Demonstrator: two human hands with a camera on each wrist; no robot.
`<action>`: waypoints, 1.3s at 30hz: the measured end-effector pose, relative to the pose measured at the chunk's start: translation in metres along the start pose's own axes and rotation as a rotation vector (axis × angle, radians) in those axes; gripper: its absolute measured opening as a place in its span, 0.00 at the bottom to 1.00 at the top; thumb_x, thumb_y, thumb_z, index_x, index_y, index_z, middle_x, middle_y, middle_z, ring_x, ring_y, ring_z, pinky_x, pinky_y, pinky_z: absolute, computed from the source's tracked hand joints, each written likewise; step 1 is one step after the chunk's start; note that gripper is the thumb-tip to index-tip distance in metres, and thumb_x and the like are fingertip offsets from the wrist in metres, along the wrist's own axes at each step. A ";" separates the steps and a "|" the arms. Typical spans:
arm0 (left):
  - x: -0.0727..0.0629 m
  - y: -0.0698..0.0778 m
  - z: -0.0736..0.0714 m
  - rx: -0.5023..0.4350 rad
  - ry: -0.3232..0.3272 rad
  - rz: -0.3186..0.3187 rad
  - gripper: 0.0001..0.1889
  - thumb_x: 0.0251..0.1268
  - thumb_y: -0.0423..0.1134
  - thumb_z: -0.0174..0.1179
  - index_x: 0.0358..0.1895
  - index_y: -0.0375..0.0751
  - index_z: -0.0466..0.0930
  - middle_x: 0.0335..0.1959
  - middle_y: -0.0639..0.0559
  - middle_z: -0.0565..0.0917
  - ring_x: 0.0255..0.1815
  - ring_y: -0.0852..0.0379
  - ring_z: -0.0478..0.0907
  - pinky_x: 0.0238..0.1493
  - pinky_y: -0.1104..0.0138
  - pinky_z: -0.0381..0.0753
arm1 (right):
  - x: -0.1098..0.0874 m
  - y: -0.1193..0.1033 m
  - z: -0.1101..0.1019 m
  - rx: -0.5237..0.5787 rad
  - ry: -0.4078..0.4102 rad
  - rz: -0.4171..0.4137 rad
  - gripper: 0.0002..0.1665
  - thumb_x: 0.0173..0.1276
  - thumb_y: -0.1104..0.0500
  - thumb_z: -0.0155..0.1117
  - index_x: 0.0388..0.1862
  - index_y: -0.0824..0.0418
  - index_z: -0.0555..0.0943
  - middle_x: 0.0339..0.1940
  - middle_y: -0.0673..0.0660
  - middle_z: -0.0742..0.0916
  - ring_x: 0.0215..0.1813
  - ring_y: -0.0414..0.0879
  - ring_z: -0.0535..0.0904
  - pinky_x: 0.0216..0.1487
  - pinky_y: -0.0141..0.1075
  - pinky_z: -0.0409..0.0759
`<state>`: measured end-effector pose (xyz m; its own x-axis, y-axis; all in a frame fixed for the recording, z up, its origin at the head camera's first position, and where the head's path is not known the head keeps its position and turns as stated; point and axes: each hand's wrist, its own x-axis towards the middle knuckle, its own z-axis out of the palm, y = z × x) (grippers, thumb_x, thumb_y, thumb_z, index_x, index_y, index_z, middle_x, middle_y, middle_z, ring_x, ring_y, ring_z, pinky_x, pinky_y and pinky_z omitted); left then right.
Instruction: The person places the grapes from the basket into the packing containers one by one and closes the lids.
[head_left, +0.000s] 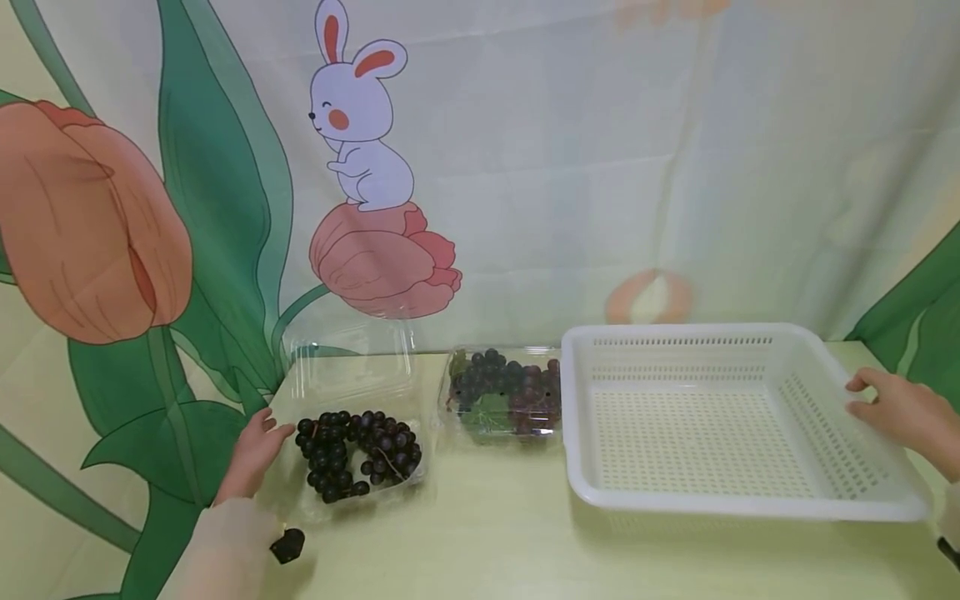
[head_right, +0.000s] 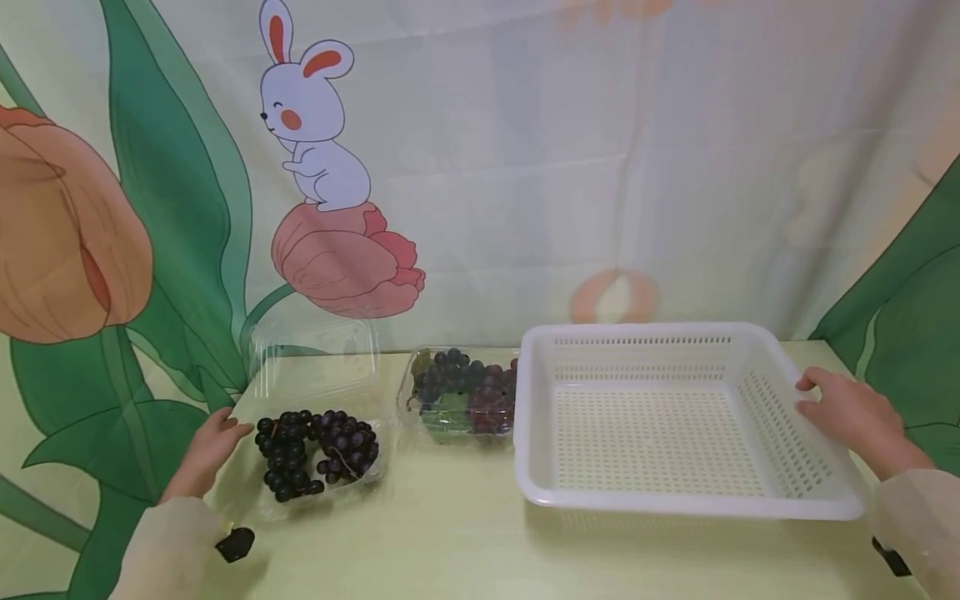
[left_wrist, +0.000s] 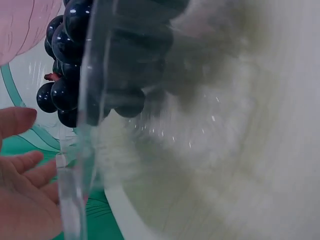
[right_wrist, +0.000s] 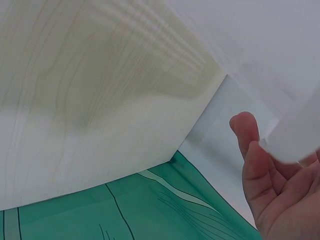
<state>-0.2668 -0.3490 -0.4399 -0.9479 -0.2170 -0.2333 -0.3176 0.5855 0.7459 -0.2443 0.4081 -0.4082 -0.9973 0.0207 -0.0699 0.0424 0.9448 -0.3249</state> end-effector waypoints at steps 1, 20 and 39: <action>0.002 0.000 0.001 -0.037 -0.009 0.000 0.37 0.66 0.42 0.40 0.67 0.29 0.29 0.66 0.26 0.44 0.66 0.32 0.44 0.63 0.47 0.52 | 0.000 0.000 0.000 0.003 0.001 0.000 0.15 0.60 0.62 0.55 0.40 0.72 0.67 0.29 0.72 0.80 0.22 0.48 0.76 0.20 0.38 0.71; 0.020 0.011 0.004 -0.254 -0.025 -0.041 0.35 0.66 0.39 0.38 0.67 0.32 0.28 0.68 0.31 0.37 0.69 0.36 0.39 0.66 0.50 0.45 | 0.000 0.004 0.001 -0.034 -0.005 0.030 0.18 0.60 0.61 0.56 0.43 0.73 0.67 0.33 0.73 0.80 0.27 0.56 0.76 0.21 0.40 0.71; 0.032 0.027 0.015 -0.589 0.154 -0.112 0.37 0.64 0.44 0.43 0.69 0.39 0.32 0.71 0.41 0.36 0.70 0.43 0.39 0.68 0.53 0.39 | -0.005 -0.007 -0.003 -0.054 0.038 0.002 0.17 0.59 0.61 0.57 0.42 0.72 0.69 0.33 0.74 0.80 0.25 0.55 0.76 0.21 0.40 0.69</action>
<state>-0.3059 -0.3282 -0.4360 -0.8810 -0.3883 -0.2704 -0.3064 0.0328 0.9513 -0.2395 0.4027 -0.4024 -0.9988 0.0342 -0.0345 0.0423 0.9611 -0.2731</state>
